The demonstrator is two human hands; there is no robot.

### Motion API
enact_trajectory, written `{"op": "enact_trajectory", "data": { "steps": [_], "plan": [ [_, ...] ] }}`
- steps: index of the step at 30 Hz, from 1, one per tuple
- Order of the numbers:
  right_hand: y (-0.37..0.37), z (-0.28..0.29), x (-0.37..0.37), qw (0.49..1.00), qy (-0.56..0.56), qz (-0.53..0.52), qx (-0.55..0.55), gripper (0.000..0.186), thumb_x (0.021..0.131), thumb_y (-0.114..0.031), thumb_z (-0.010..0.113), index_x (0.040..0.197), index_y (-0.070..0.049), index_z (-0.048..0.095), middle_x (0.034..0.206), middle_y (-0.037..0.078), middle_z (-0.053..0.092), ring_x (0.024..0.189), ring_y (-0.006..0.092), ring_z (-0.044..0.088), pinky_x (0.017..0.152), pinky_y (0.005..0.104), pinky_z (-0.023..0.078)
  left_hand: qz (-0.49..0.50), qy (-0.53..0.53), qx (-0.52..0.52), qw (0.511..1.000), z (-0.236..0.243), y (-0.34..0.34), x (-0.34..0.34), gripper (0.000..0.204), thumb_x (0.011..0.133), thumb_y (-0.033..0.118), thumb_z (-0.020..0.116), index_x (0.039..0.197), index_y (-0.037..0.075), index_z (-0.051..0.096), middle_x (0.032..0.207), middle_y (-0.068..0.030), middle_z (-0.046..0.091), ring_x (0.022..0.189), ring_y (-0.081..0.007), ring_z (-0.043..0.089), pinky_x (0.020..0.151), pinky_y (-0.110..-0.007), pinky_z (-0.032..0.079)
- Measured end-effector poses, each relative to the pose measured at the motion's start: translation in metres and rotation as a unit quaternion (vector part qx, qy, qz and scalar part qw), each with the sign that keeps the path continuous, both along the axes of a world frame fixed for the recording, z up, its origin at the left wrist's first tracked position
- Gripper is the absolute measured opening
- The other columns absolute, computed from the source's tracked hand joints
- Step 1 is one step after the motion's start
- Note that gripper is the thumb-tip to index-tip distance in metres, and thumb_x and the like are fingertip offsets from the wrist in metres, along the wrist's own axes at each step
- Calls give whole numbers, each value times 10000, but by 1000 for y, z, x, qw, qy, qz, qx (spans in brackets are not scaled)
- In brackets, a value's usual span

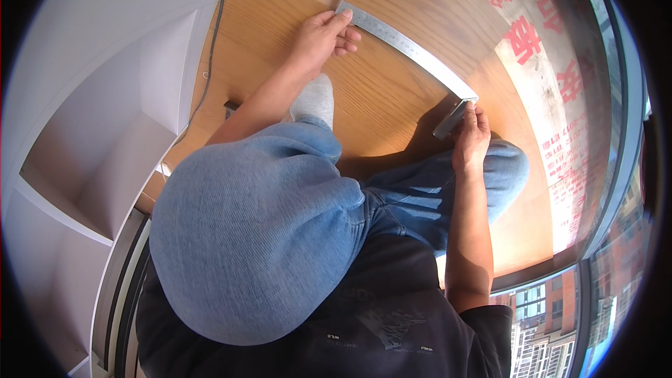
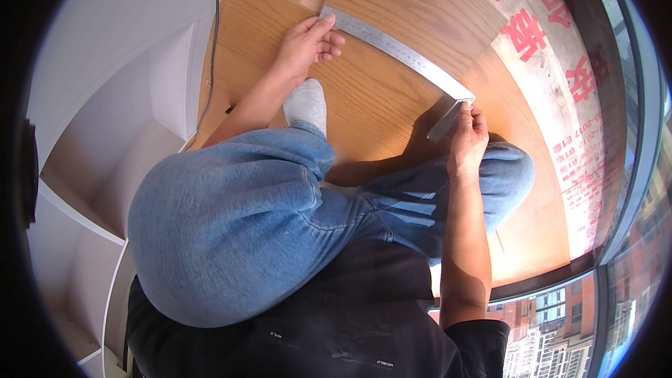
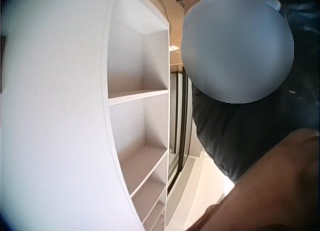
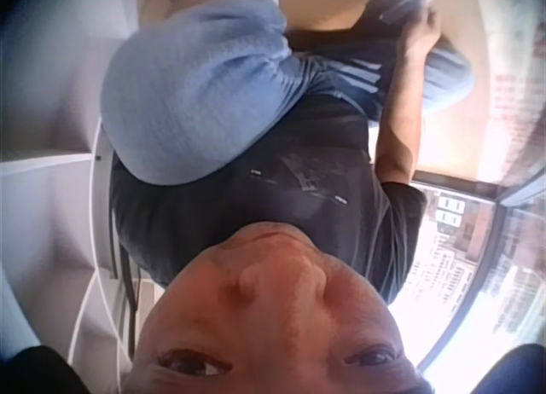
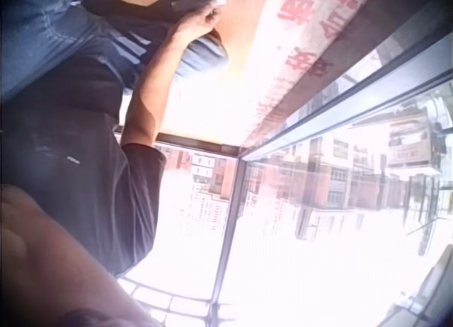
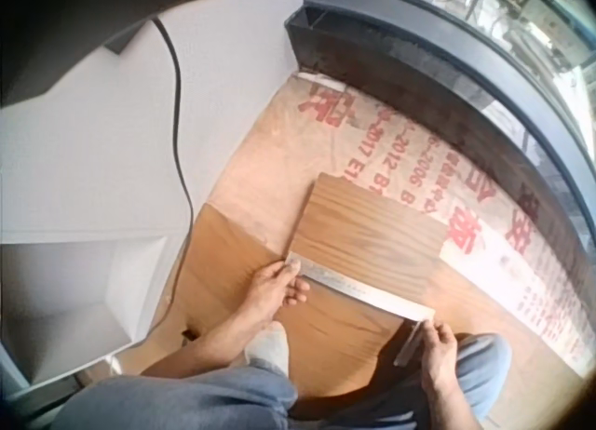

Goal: The recorder uses a tabletop saw to cut wood flooring planks and then fits them into a floor gap, using a square for measurement.

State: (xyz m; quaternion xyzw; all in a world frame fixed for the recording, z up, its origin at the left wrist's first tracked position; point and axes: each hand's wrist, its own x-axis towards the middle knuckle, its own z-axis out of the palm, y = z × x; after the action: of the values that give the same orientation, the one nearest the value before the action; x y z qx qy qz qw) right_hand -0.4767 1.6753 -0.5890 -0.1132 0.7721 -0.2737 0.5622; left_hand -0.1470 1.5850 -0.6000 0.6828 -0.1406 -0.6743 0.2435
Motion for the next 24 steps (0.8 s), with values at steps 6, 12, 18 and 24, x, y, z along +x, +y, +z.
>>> {"op": "enact_trajectory", "data": {
  "steps": [6, 12, 18, 24],
  "plan": [
    [-6, 6, 4, 999, 22, 6, 37, 251, 984, -301, 663, 1052, -60, 660, 796, -71, 514, 718, 39, 418, 648, 206, 359, 1, 23, -20, 1000, 1, 1, 4, 272, 1000, 358, 609, 984, 86, 615, 851, -56, 682, 712, -117, 644, 632, -242, 500],
    [-8, 3, 6, 999, 37, 14, 26, 246, 984, -301, 664, 1036, -60, 662, 793, -74, 516, 713, 42, 404, 644, 206, 343, 3, 29, -21, 999, 2, 1, 5, 268, 1006, 347, 599, 980, 81, 609, 849, -61, 685, 709, -117, 648, 634, -236, 511],
    [-8, 5, 4, 998, 51, 16, 41, 244, 986, -294, 662, 1032, -54, 665, 800, -70, 529, 711, 43, 411, 647, 205, 353, 26, -1, -40, 999, -1, 4, -1, 237, 990, 283, 635, 1014, 54, 582, 829, -74, 684, 665, -122, 644, 591, -236, 504],
    [-8, 2, 9, 996, 81, 32, 17, 278, 979, -285, 662, 1062, -20, 666, 835, -16, 625, 721, 57, 501, 651, 220, 418, 43, -121, -182, 975, -10, 8, -5, 420, 931, 112, 709, 1260, -14, 481, 933, -77, 670, 698, -122, 648, 578, -221, 487]
  ]
}}
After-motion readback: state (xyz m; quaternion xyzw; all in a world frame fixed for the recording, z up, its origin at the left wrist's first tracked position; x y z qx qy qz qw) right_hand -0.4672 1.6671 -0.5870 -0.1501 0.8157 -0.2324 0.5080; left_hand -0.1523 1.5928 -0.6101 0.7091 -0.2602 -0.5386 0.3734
